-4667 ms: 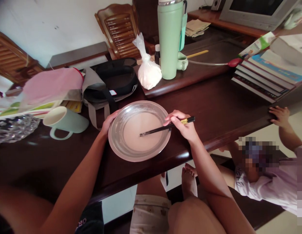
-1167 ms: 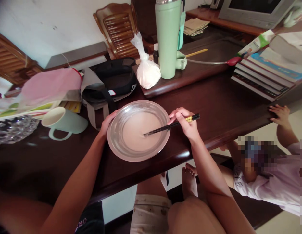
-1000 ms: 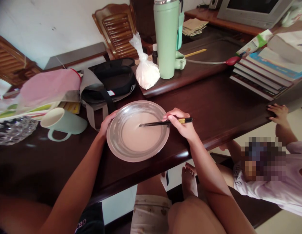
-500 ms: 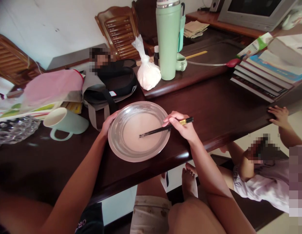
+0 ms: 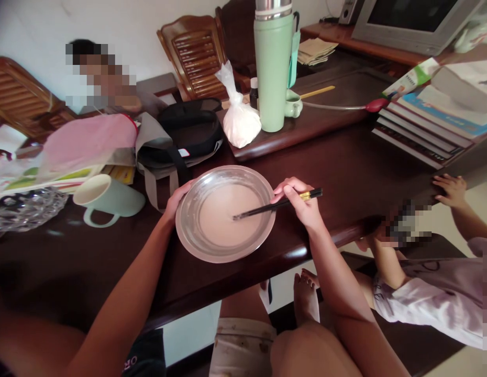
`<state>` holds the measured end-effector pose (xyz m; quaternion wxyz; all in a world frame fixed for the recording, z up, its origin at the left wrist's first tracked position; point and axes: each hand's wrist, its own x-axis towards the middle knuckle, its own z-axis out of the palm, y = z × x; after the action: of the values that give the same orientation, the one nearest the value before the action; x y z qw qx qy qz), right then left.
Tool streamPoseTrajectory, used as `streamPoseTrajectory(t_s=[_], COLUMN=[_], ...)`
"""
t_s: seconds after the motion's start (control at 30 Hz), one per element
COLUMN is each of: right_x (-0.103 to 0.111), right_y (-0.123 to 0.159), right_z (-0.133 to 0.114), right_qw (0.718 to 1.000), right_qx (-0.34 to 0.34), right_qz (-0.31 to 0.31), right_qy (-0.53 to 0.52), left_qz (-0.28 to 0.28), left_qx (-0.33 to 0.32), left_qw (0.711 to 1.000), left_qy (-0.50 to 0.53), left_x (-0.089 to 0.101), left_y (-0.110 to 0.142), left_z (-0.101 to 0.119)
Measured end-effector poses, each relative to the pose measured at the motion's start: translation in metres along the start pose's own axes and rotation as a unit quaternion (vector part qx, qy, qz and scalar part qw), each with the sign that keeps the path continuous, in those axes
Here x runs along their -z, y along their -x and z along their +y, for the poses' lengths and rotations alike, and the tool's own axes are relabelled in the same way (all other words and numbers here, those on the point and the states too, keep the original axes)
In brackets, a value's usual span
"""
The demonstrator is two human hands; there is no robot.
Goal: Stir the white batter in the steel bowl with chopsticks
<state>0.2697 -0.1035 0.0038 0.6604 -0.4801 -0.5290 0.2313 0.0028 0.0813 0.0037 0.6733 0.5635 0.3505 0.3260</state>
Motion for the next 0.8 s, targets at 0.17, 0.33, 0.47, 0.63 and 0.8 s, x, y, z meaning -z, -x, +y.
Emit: streamPoseTrajectory(t_s=[0.17, 0.33, 0.47, 0.63, 0.8], right_x=[-0.0005, 0.0, -0.0004, 0.0001, -0.0009], right_y=[-0.0002, -0.0002, -0.0006, -0.0008, -0.0012], right_z=[0.0, 0.0016, -0.0004, 0.0, -0.0011], right_qw=[0.998, 1.0, 0.997, 1.0, 0.997], right_qx=[0.003, 0.008, 0.014, 0.009, 0.021], right_qz=[-0.06, -0.017, -0.076, -0.007, -0.058], right_qy=[0.026, -0.023, 0.027, 0.0, 0.042], left_qz=[0.003, -0.001, 0.002, -0.002, -0.003], left_qx=[-0.005, 0.004, 0.005, 0.001, -0.001], left_qw=[1.0, 1.0, 1.0, 1.0, 1.0], left_qy=[-0.003, 0.004, 0.004, 0.004, 0.009], left_x=[0.0011, 0.0012, 0.0001, -0.0005, 0.0011], left_y=[-0.0003, -0.0007, -0.0006, -0.0007, -0.002], left_z=[-0.0007, -0.0009, 0.0, 0.0001, -0.0019])
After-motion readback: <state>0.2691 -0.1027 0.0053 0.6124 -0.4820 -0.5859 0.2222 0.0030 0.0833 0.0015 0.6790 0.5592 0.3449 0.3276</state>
